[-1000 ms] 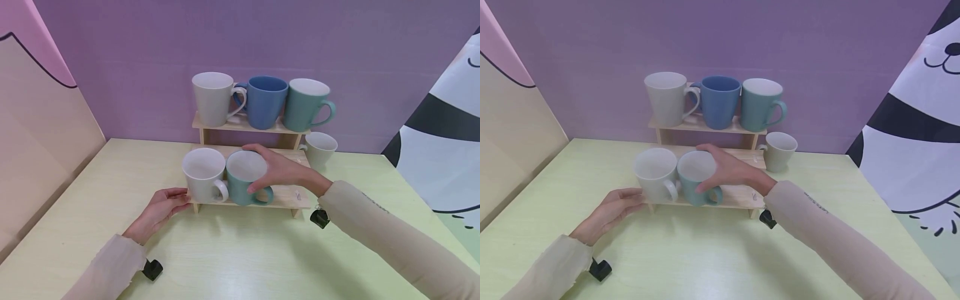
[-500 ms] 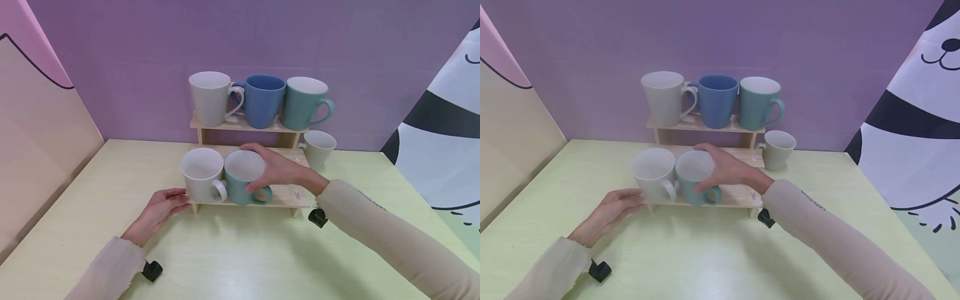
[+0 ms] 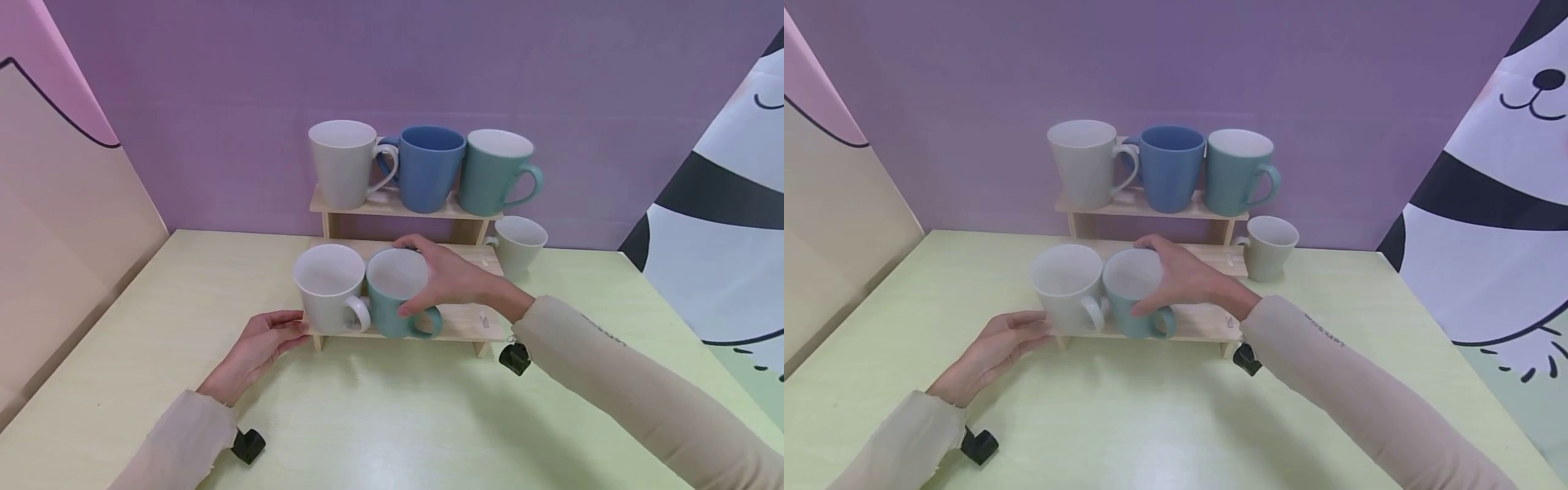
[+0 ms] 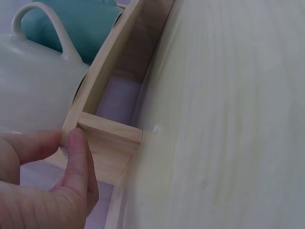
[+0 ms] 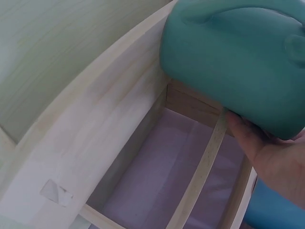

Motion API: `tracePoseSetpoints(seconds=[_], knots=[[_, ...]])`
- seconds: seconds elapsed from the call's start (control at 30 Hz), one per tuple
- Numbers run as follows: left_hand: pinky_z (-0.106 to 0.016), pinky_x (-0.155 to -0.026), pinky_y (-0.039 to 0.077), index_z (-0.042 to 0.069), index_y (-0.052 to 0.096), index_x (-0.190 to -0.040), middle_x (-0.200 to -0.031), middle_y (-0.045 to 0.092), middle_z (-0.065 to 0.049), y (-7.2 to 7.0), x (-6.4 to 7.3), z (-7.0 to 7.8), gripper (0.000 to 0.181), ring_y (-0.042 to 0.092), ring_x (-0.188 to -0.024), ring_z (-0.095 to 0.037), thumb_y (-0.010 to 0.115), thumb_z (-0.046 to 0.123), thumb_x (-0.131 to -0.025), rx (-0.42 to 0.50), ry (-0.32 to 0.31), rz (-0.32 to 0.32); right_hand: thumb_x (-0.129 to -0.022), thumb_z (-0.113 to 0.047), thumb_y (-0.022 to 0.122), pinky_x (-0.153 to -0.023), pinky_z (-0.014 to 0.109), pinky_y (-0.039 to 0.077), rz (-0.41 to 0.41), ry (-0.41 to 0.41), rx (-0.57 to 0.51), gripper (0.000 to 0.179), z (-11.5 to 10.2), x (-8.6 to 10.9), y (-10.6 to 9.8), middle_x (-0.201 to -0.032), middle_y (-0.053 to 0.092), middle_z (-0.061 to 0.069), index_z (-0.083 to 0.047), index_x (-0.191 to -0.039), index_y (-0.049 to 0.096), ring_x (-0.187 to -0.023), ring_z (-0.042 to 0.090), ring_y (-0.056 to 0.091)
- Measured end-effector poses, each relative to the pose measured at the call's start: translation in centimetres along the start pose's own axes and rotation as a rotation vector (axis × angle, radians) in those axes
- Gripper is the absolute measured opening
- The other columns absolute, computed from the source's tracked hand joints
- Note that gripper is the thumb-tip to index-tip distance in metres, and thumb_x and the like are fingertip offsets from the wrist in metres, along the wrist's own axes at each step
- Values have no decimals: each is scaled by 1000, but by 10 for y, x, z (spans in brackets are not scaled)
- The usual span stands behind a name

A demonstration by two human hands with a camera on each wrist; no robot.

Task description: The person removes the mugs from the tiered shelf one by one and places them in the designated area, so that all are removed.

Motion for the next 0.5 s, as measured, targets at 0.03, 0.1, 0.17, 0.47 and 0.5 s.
tracePoseSetpoints(seconds=[0.03, 0.1, 0.17, 0.47, 0.5], knots=[[-25, -89, 56, -18, 34, -135, -105, 57, -7, 0, 0, 0, 47, 63, -88, -6, 52, -4, -94, 0, 1, -1, -62, -18, 88, -90, 44, 52, 3, 3, 3, 90, 0, 1, 0, -126, 52, 12, -6, -136, 38, -107, 29, 56], [-25, -89, 56, -18, 34, -135, -105, 57, -7, 1, -1, 0, 47, 63, -88, -6, 52, -4, -94, 1, 2, -3, -62, -20, 88, -90, 43, 52, 12, 8, 17, 90, -1, 3, -2, -126, 53, 12, -6, -136, 38, -106, 29, 56], [-24, -89, 56, -19, 34, -135, -105, 57, -7, 2, -2, 0, 47, 63, -88, -6, 52, -4, -94, 4, 4, -6, -62, -20, 88, -89, 44, 53, 18, 11, 29, 90, 0, 4, -3, -125, 54, 13, -6, -135, 38, -105, 29, 57], [-25, -89, 56, -18, 34, -135, -107, 57, -8, 3, -2, 0, 48, 63, -89, -7, 53, -4, -94, -1, -5, -11, -62, -22, 88, -86, 42, 53, 41, 28, 41, 88, 3, 13, -7, -123, 55, 12, -7, -134, 39, -103, 29, 58], [-25, -89, 56, -17, 34, -135, -108, 57, -8, 3, -2, 0, 48, 63, -89, -7, 53, -3, -94, -5, -5, -12, -62, -23, 88, -85, 42, 53, 44, 31, 45, 88, 4, 15, -7, -123, 55, 12, -7, -134, 39, -102, 28, 58]])
Point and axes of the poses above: each hand's wrist, its own x-axis away from the middle knuckle, its own y-axis out of the palm, z = x × y, the point moved 5 cm from there along -x, towards the middle knuckle
